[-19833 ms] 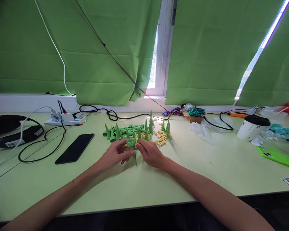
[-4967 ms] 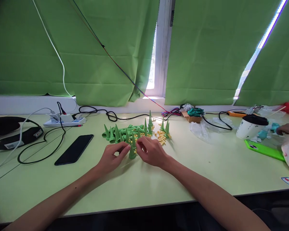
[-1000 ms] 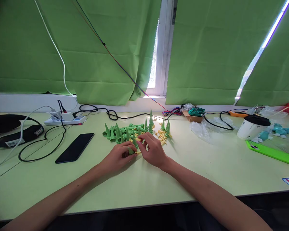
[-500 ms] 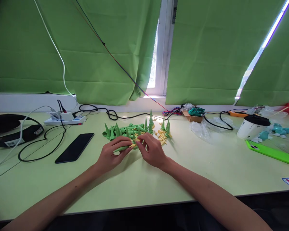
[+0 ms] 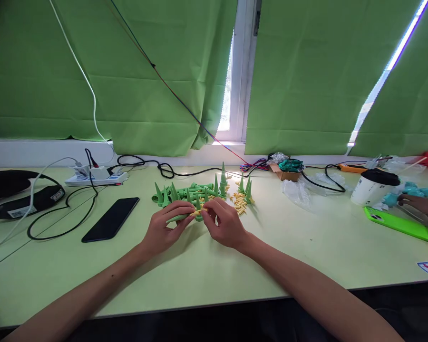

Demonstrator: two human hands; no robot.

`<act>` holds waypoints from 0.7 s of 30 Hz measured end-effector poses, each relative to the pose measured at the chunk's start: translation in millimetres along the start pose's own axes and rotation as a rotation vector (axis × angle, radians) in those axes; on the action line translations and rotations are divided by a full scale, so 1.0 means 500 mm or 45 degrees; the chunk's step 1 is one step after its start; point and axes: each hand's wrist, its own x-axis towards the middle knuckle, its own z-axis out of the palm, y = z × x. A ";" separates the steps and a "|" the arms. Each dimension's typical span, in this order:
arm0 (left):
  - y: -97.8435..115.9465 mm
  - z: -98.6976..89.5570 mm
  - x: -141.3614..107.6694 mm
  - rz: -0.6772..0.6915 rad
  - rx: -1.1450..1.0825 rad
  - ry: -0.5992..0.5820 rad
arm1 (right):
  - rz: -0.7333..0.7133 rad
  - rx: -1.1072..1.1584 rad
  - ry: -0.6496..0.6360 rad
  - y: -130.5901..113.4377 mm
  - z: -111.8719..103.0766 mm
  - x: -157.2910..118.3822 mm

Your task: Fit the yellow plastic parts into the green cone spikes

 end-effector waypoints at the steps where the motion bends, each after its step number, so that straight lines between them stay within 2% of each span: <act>1: 0.000 0.000 0.000 -0.007 -0.002 0.005 | 0.001 -0.003 -0.003 0.000 0.000 0.000; 10: 0.006 0.002 -0.001 -0.114 -0.057 0.010 | 0.014 -0.009 -0.029 0.000 -0.001 -0.001; 21: 0.004 -0.002 -0.002 -0.064 -0.034 -0.010 | 0.023 -0.002 -0.053 0.002 0.000 -0.002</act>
